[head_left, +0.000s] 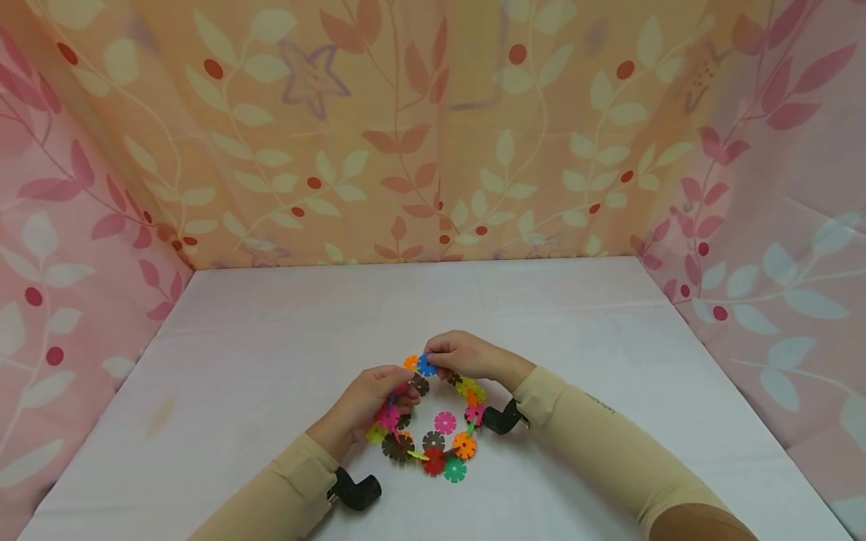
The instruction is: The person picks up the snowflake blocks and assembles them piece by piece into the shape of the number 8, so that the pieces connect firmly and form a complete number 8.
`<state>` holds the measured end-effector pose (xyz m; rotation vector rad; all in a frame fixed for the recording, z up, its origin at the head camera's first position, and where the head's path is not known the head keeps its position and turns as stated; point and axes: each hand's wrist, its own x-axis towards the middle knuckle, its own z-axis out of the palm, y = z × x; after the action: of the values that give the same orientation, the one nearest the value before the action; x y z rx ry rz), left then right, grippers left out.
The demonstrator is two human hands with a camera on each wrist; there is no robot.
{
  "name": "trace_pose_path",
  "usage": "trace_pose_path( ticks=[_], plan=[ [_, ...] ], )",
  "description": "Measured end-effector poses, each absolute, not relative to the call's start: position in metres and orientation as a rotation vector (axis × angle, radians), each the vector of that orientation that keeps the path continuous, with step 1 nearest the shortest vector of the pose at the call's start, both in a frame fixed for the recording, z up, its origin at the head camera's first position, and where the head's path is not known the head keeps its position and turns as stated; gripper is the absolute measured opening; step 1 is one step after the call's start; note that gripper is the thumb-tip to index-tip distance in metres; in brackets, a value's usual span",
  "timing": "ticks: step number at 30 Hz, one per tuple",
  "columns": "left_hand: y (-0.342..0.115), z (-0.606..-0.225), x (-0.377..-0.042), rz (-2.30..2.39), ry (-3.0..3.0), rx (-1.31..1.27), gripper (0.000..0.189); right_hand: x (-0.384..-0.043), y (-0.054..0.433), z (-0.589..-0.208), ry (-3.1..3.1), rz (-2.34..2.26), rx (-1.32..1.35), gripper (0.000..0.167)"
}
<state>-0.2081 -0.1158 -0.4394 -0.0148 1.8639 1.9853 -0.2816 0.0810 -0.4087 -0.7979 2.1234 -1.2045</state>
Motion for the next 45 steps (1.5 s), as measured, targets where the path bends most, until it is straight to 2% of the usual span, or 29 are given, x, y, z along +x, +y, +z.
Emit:
trace_pose_path(
  ticks=[27, 38, 45],
  plan=[
    [-0.119, -0.440, -0.207, 2.028, 1.806, 0.088, 0.049, -0.281, 0.088, -0.407, 1.968, -1.358, -0.821, 0.023],
    [-0.120, -0.440, -0.207, 2.010, 1.843, 0.133, 0.037, -0.281, 0.091, -0.408, 2.075, -1.206, -0.927, 0.017],
    [-0.117, -0.435, -0.204, 1.936, 1.948, 0.091, 0.044, -0.281, 0.095, -0.406, 2.109, -1.155, -0.989, 0.016]
  ],
)
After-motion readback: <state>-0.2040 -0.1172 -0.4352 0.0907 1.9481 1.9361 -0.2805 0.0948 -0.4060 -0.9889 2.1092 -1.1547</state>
